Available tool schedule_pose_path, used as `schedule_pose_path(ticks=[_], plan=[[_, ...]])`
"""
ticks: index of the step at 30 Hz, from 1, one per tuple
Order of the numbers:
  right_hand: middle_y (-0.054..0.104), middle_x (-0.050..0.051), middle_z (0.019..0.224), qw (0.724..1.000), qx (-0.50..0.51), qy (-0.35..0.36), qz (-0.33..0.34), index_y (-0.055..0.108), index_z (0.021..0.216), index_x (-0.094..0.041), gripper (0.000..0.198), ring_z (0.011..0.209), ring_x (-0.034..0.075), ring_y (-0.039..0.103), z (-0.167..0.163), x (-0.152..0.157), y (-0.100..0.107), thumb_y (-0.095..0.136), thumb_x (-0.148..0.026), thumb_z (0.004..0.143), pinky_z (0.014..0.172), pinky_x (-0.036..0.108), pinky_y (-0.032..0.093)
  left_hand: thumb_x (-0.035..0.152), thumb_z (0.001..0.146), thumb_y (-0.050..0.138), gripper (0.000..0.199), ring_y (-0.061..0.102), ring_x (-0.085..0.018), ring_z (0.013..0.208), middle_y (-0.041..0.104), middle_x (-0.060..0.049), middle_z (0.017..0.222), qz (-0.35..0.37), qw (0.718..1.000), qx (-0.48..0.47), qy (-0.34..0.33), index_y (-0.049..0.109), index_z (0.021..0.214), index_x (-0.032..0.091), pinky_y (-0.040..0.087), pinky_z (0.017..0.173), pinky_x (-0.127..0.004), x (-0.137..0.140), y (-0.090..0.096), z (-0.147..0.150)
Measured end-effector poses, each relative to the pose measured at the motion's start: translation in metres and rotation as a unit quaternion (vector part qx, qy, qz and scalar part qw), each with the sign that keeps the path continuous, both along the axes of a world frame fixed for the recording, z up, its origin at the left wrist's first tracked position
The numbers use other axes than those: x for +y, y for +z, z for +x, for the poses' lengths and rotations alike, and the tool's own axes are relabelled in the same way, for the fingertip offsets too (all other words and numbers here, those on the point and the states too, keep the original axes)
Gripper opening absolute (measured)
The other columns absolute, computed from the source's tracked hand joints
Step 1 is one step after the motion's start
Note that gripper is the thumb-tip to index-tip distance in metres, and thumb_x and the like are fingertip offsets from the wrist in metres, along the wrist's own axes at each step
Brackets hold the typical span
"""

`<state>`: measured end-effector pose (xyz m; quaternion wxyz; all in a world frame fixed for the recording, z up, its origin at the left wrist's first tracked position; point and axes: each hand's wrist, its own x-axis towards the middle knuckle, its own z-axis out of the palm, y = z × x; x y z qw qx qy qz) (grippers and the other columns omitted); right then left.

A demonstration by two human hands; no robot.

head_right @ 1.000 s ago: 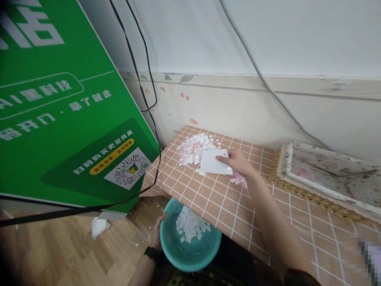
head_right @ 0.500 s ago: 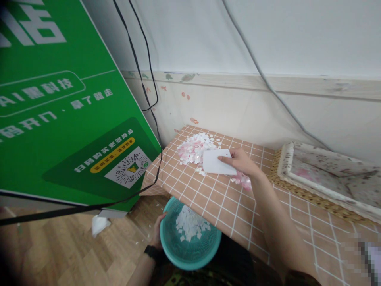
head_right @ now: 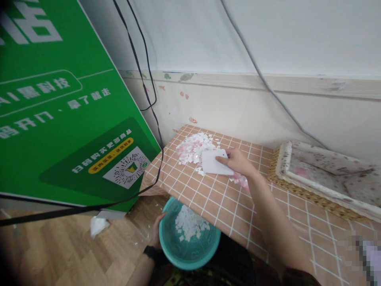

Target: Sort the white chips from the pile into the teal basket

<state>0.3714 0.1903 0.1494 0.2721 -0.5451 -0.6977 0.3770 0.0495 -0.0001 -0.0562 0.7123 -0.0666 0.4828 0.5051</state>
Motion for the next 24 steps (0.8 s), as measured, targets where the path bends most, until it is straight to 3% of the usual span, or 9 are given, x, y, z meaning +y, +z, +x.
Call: schedule_pose_path(ticks=[4, 8, 18, 24], plan=[[0.065, 0.005, 0.063, 1.0, -0.018, -0.007, -0.003, 0.069, 0.08, -0.013, 0.031, 0.051, 0.015, 0.056, 0.006, 0.001, 0.0, 0.059, -0.042, 0.073, 0.042, 0.025, 0.04, 0.027, 0.063, 0.07, 0.019, 0.065, -0.025, 0.071, 0.07, -0.004, 0.069, 0.03, 1.0, 0.002, 0.004, 0.065, 0.075, 0.014, 0.047, 0.071, -0.036, -0.001, -0.001, 0.0], [0.067, 0.006, 0.066, 1.0, -0.01, -0.025, -0.003, 0.07, 0.081, -0.014, 0.033, 0.054, 0.016, 0.058, 0.012, 0.001, 0.002, 0.059, -0.043, 0.073, 0.043, 0.026, 0.043, 0.028, 0.062, 0.07, 0.022, 0.065, -0.025, 0.071, 0.07, -0.004, 0.069, 0.014, 1.0, -0.008, 0.01, 0.066, 0.079, 0.013, 0.047, 0.071, -0.036, 0.001, 0.002, 0.001], [0.065, 0.004, 0.064, 1.0, -0.018, 0.024, -0.003, 0.069, 0.079, -0.015, 0.029, 0.051, 0.013, 0.055, -0.007, -0.002, 0.002, 0.058, -0.041, 0.074, 0.042, 0.023, 0.04, 0.028, 0.062, 0.07, 0.02, 0.066, -0.024, 0.07, 0.07, -0.004, 0.069, 0.016, 1.0, 0.011, 0.015, 0.066, 0.075, 0.014, 0.048, 0.07, -0.036, 0.001, -0.001, 0.001], [0.065, 0.006, 0.062, 0.999, -0.037, -0.008, -0.017, 0.069, 0.08, -0.014, 0.03, 0.051, 0.015, 0.057, 0.008, 0.0, 0.003, 0.058, -0.041, 0.073, 0.041, 0.025, 0.041, 0.028, 0.064, 0.07, 0.019, 0.066, -0.025, 0.073, 0.071, -0.004, 0.071, 0.027, 0.999, 0.028, 0.018, 0.066, 0.076, 0.014, 0.048, 0.072, -0.036, 0.001, -0.003, 0.0]])
